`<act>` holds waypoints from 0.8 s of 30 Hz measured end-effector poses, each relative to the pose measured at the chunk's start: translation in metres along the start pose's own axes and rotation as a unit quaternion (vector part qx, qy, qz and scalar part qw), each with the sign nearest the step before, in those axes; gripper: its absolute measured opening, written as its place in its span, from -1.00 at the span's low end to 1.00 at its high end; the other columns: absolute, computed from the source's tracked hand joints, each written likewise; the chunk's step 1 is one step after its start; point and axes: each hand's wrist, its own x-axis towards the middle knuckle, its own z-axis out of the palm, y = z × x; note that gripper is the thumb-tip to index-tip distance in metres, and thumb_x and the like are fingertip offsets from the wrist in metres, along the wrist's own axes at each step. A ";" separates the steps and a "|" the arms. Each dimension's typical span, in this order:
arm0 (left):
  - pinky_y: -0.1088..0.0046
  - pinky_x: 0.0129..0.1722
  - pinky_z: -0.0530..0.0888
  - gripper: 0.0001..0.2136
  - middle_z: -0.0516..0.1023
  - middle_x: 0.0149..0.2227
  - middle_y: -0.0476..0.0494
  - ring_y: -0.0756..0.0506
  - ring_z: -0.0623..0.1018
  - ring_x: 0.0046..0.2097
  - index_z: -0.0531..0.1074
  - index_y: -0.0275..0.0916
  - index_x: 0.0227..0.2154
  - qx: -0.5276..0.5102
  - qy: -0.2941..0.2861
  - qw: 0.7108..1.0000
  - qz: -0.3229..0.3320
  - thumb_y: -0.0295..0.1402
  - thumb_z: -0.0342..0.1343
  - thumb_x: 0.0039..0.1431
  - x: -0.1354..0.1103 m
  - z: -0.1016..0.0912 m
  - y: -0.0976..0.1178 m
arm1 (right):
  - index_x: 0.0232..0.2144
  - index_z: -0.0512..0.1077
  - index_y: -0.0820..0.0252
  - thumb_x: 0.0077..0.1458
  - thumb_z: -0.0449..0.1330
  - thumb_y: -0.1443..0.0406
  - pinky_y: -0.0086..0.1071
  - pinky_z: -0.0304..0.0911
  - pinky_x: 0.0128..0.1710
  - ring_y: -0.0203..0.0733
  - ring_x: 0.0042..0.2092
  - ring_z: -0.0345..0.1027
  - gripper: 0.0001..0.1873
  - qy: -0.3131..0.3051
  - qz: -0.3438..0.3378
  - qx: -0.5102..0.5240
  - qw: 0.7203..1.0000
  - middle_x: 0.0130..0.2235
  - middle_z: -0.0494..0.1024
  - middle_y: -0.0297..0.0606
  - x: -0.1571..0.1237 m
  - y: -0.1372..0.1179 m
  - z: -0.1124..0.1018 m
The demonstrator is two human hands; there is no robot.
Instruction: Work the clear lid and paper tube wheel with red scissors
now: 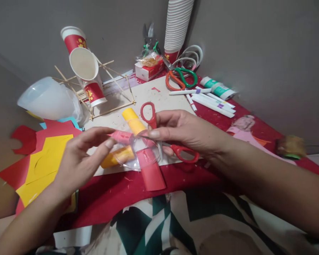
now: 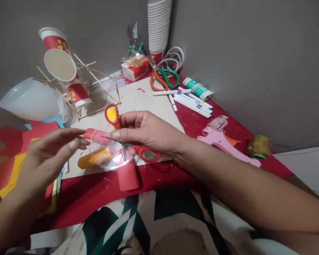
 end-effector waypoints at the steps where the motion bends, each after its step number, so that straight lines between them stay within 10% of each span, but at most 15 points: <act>1: 0.49 -0.18 0.52 -0.73 0.68 -0.25 -0.07 -0.08 0.62 -0.23 0.60 -0.14 -0.11 -0.044 -0.051 0.998 -0.002 -0.14 0.25 0.22 0.003 0.005 0.005 | -0.41 0.50 0.25 -0.07 0.44 0.21 -0.56 0.14 -0.70 -0.46 -0.65 0.25 -0.75 -0.019 0.010 0.004 1.000 -0.53 0.50 -0.44 0.000 0.001 0.001; 5: 0.54 -0.28 0.52 -0.82 0.65 -0.37 -0.05 -0.02 0.59 -0.34 0.62 -0.20 -0.33 -0.096 -0.148 0.984 0.001 -0.19 0.25 0.22 0.012 0.022 0.017 | -0.43 0.49 0.27 -0.03 0.43 0.24 -0.60 0.22 -0.65 -0.49 -0.62 0.27 -0.77 -0.061 0.015 0.007 0.998 -0.53 0.49 -0.48 0.000 0.004 0.002; 13: 0.55 -0.34 0.51 -0.85 0.61 -0.41 -0.03 -0.01 0.56 -0.38 0.55 -0.23 -0.38 -0.084 -0.144 0.986 0.012 -0.26 0.25 0.20 0.012 0.027 0.020 | -0.45 0.46 0.26 -0.02 0.43 0.22 -0.59 0.21 -0.66 -0.48 -0.64 0.27 -0.74 -0.059 0.014 0.007 0.998 -0.55 0.46 -0.51 0.002 0.007 -0.001; 24: 0.61 -0.54 0.36 -0.84 0.53 -0.54 0.06 0.10 0.44 -0.54 0.44 -0.23 -0.46 0.035 -0.030 0.968 0.248 -0.43 0.19 0.26 0.010 0.036 -0.003 | -0.46 0.31 0.22 -0.10 0.46 0.30 -0.59 0.16 -0.67 -0.46 -0.65 0.27 -0.65 -0.027 0.040 0.052 0.997 -0.58 0.46 -0.51 0.005 0.011 0.002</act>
